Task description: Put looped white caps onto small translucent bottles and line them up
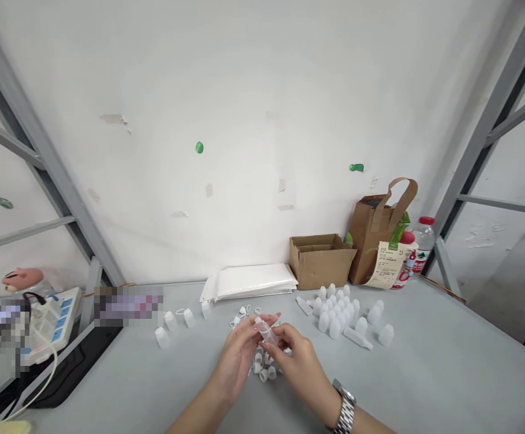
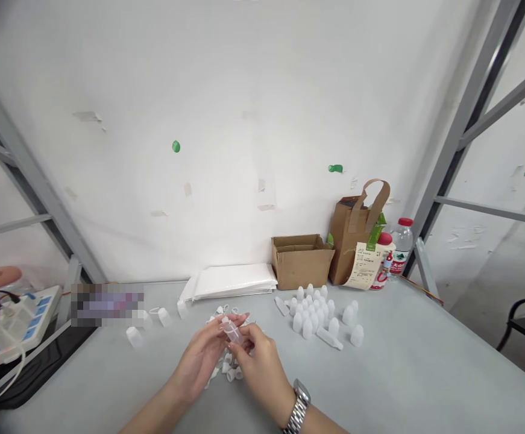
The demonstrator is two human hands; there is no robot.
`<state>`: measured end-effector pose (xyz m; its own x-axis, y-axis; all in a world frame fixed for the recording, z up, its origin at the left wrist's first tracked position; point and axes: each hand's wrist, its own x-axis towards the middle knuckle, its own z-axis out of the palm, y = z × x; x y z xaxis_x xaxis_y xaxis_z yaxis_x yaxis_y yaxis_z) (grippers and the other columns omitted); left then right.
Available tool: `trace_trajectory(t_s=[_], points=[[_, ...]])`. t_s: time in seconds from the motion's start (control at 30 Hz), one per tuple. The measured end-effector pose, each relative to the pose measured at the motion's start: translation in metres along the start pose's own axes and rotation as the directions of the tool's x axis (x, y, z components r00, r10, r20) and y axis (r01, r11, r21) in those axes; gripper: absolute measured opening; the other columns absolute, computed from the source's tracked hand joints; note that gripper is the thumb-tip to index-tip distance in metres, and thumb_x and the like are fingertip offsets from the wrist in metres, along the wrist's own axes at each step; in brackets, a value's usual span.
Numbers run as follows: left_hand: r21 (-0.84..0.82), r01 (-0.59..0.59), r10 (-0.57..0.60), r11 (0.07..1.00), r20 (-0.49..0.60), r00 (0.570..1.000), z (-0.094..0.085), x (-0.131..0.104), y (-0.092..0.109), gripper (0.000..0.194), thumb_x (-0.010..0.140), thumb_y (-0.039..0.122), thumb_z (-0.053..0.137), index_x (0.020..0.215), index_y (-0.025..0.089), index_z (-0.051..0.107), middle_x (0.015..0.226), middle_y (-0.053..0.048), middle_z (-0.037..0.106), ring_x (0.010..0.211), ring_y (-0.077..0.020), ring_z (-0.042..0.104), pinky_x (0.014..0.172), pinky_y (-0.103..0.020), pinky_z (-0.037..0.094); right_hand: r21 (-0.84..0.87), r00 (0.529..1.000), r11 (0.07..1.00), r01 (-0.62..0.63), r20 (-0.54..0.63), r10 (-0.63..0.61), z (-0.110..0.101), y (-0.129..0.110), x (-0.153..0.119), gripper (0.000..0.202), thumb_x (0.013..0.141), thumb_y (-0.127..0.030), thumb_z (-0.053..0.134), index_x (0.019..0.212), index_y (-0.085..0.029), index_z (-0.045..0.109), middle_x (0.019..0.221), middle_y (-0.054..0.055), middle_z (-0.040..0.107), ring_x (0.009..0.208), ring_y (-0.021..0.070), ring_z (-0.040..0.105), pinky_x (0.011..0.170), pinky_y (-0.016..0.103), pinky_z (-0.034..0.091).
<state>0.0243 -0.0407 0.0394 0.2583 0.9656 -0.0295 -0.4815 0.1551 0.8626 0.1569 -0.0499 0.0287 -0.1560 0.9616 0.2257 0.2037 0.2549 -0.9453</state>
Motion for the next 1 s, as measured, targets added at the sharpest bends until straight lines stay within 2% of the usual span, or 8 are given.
trace_trajectory(t_s=[0.13,0.33,0.47,0.6,0.67,0.73,0.87,1.0], points=[[-0.016,0.018,-0.018,1.000,-0.010,1.000,0.000,0.000,0.000,0.025,0.074,0.026,0.056,0.094,0.015,0.066,0.113,-0.011,0.062,0.115,-0.0296,0.047,0.097,-0.041,0.034,0.013,1.000,1.000,-0.014,0.004,0.014,0.001,0.002,0.000,0.013,0.076,-0.031,0.056,0.075,-0.018,0.056,0.065,-0.001,0.060,0.060,0.0126,0.052,0.058,0.023,0.040],[-0.043,0.033,-0.032,0.999,0.035,0.999,-0.004,0.002,-0.003,0.031,0.077,0.027,0.054,0.104,0.014,0.063,0.117,-0.011,0.060,0.120,-0.0279,0.042,0.102,-0.040,0.027,0.325,0.978,0.925,-0.196,0.126,0.163,0.002,0.007,0.009,0.026,0.070,-0.040,0.062,0.073,-0.016,0.053,0.058,-0.002,0.057,0.054,0.0121,0.054,0.053,0.024,0.041],[0.004,0.007,-0.007,1.000,0.040,0.999,-0.004,0.000,0.004,0.036,0.077,0.025,0.053,0.111,0.017,0.059,0.123,-0.010,0.055,0.123,-0.0271,0.038,0.101,-0.040,0.027,0.404,0.974,0.889,-0.216,0.147,0.170,0.001,0.004,0.009,0.038,0.067,-0.038,0.066,0.093,-0.017,0.049,0.059,-0.004,0.058,0.054,0.0128,0.056,0.056,0.026,0.043],[0.233,-0.160,0.173,0.959,-0.037,0.984,-0.013,0.004,0.015,0.038,0.072,0.025,0.058,0.110,0.021,0.058,0.125,-0.008,0.053,0.120,-0.0254,0.041,0.099,-0.036,0.030,0.352,0.984,0.919,-0.175,0.088,0.154,0.000,0.004,0.008,0.065,0.069,-0.032,0.065,0.122,-0.017,0.031,0.059,-0.005,0.058,0.057,0.0146,0.057,0.056,0.027,0.044],[0.466,-0.217,0.310,0.858,-0.133,0.941,-0.025,0.009,0.020,0.032,0.071,0.028,0.058,0.102,0.021,0.060,0.116,-0.008,0.058,0.110,-0.0255,0.049,0.093,-0.037,0.035,0.333,0.985,0.927,-0.171,0.061,0.160,-0.001,0.006,0.009,0.072,0.071,-0.031,0.062,0.129,-0.016,0.022,0.062,-0.004,0.059,0.058,0.0149,0.058,0.058,0.028,0.044],[0.753,-0.168,0.443,0.637,-0.180,0.878,-0.041,0.016,0.022,0.022,0.069,0.027,0.056,0.089,0.020,0.063,0.100,-0.008,0.062,0.097,-0.0248,0.054,0.088,-0.038,0.037,0.336,0.986,0.927,-0.167,0.040,0.163,-0.002,0.008,0.011,0.071,0.073,-0.032,0.060,0.130,-0.015,0.021,0.063,-0.004,0.059,0.059,0.0145,0.057,0.059,0.028,0.044],[0.950,-0.025,0.356,0.311,-0.092,0.930,-0.065,0.025,0.020,0.019,0.070,0.027,0.052,0.083,0.020,0.064,0.088,-0.008,0.060,0.083,-0.0249,0.055,0.078,-0.039,0.039,0.350,0.985,0.921,-0.171,0.026,0.173,-0.003,0.012,0.014,0.068,0.073,-0.036,0.059,0.127,-0.014,0.025,0.064,-0.004,0.058,0.058,0.0139,0.056,0.059,0.028,0.043],[0.983,-0.031,0.239,0.179,-0.013,0.971,-0.070,0.024,0.014,0.018,0.067,0.024,0.055,0.081,0.021,0.066,0.086,-0.008,0.059,0.090,-0.0275,0.053,0.079,-0.037,0.037,0.332,0.981,0.924,-0.191,0.044,0.187,-0.003,0.012,0.012,0.063,0.072,-0.037,0.060,0.123,-0.016,0.030,0.064,-0.004,0.057,0.057,0.0140,0.056,0.058,0.027,0.043]])
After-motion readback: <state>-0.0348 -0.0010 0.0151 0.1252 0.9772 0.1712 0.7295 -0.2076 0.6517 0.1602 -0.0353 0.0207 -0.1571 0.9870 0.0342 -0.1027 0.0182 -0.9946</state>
